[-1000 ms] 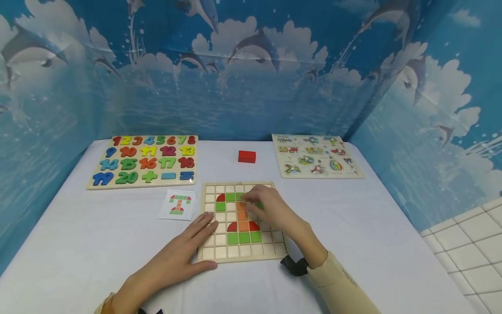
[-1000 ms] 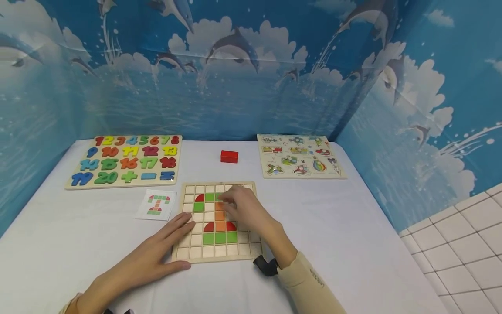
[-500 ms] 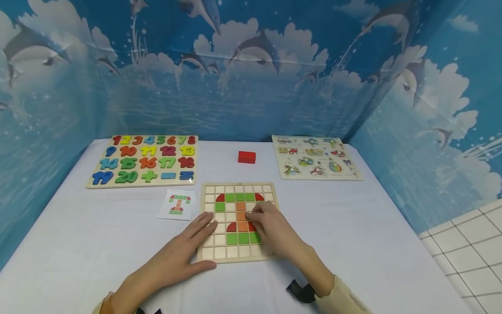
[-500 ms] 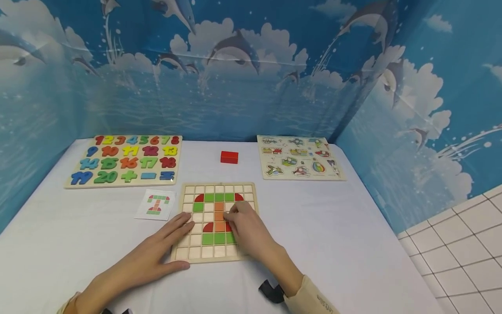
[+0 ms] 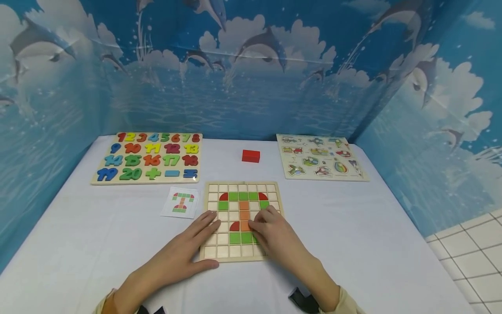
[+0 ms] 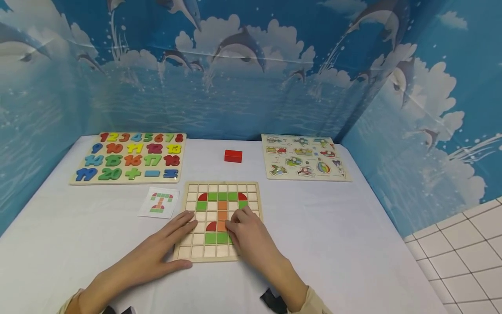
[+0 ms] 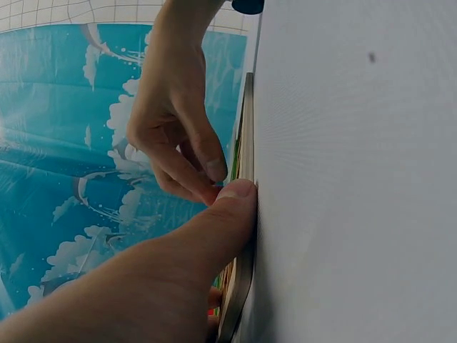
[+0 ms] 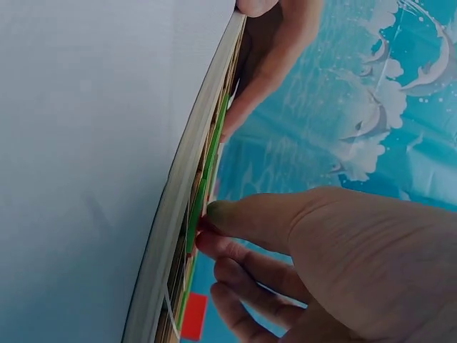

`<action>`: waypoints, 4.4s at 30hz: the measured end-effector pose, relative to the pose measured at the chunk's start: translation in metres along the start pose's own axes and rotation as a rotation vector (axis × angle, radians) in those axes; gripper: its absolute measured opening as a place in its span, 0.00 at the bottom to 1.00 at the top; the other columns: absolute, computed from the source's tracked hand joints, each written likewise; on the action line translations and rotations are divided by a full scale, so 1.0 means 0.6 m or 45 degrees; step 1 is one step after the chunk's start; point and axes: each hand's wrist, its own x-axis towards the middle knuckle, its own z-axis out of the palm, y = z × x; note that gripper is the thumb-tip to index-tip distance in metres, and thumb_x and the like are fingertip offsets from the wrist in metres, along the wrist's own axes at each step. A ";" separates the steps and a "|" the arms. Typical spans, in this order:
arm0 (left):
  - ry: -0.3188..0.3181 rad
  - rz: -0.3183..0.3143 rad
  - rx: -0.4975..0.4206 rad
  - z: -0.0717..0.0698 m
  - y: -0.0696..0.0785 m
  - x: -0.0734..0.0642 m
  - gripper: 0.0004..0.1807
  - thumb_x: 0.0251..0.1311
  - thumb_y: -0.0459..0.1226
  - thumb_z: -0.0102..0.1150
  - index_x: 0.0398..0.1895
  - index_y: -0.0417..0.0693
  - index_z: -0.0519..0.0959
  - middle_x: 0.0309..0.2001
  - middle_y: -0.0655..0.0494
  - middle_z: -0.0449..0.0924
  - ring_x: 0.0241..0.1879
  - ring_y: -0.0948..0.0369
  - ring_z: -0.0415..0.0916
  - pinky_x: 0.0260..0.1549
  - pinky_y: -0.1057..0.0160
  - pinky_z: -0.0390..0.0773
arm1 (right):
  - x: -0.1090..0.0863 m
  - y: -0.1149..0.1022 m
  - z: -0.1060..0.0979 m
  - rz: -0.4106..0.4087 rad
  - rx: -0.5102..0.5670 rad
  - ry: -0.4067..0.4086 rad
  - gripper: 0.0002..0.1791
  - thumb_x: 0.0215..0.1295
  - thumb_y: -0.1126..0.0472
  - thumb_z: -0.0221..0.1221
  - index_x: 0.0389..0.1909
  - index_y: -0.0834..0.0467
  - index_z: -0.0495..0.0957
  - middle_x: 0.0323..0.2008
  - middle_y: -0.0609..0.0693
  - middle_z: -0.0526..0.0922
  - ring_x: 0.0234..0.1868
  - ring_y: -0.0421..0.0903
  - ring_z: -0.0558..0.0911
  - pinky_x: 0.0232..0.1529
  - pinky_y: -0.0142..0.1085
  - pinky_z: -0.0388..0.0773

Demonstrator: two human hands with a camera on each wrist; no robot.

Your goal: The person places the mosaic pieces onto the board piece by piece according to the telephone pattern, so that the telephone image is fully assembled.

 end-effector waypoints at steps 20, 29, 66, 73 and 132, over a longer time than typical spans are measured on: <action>-0.025 -0.019 -0.017 -0.001 0.000 0.003 0.51 0.64 0.62 0.67 0.83 0.51 0.61 0.86 0.55 0.51 0.85 0.54 0.48 0.73 0.45 0.70 | -0.002 -0.005 0.000 0.062 0.191 -0.153 0.38 0.60 0.48 0.77 0.71 0.48 0.77 0.59 0.46 0.78 0.57 0.42 0.76 0.58 0.42 0.81; -0.019 -0.005 -0.002 0.001 0.000 0.001 0.51 0.63 0.62 0.68 0.83 0.49 0.61 0.85 0.54 0.51 0.85 0.53 0.48 0.73 0.46 0.70 | -0.011 0.037 -0.024 0.159 0.380 -0.280 0.45 0.55 0.56 0.81 0.74 0.53 0.73 0.50 0.44 0.82 0.46 0.40 0.80 0.50 0.39 0.83; -0.066 0.091 -0.004 -0.004 -0.001 0.001 0.34 0.64 0.63 0.67 0.73 0.75 0.74 0.85 0.47 0.52 0.84 0.46 0.50 0.68 0.38 0.74 | -0.013 0.040 -0.002 0.145 0.505 -0.134 0.28 0.57 0.54 0.79 0.57 0.57 0.84 0.41 0.46 0.81 0.39 0.42 0.77 0.41 0.32 0.77; -0.091 0.097 -0.048 -0.005 0.000 -0.002 0.35 0.64 0.63 0.66 0.75 0.78 0.71 0.86 0.48 0.49 0.84 0.46 0.49 0.67 0.36 0.73 | -0.018 0.036 0.000 0.141 0.490 -0.112 0.28 0.58 0.53 0.79 0.58 0.56 0.83 0.42 0.45 0.80 0.39 0.41 0.77 0.41 0.32 0.78; -0.054 -0.035 -0.001 0.001 -0.004 -0.008 0.44 0.66 0.63 0.63 0.82 0.59 0.65 0.85 0.56 0.52 0.85 0.52 0.48 0.71 0.42 0.71 | -0.036 0.118 -0.050 0.381 0.266 -0.097 0.44 0.66 0.47 0.73 0.79 0.52 0.66 0.80 0.53 0.64 0.78 0.56 0.67 0.72 0.59 0.72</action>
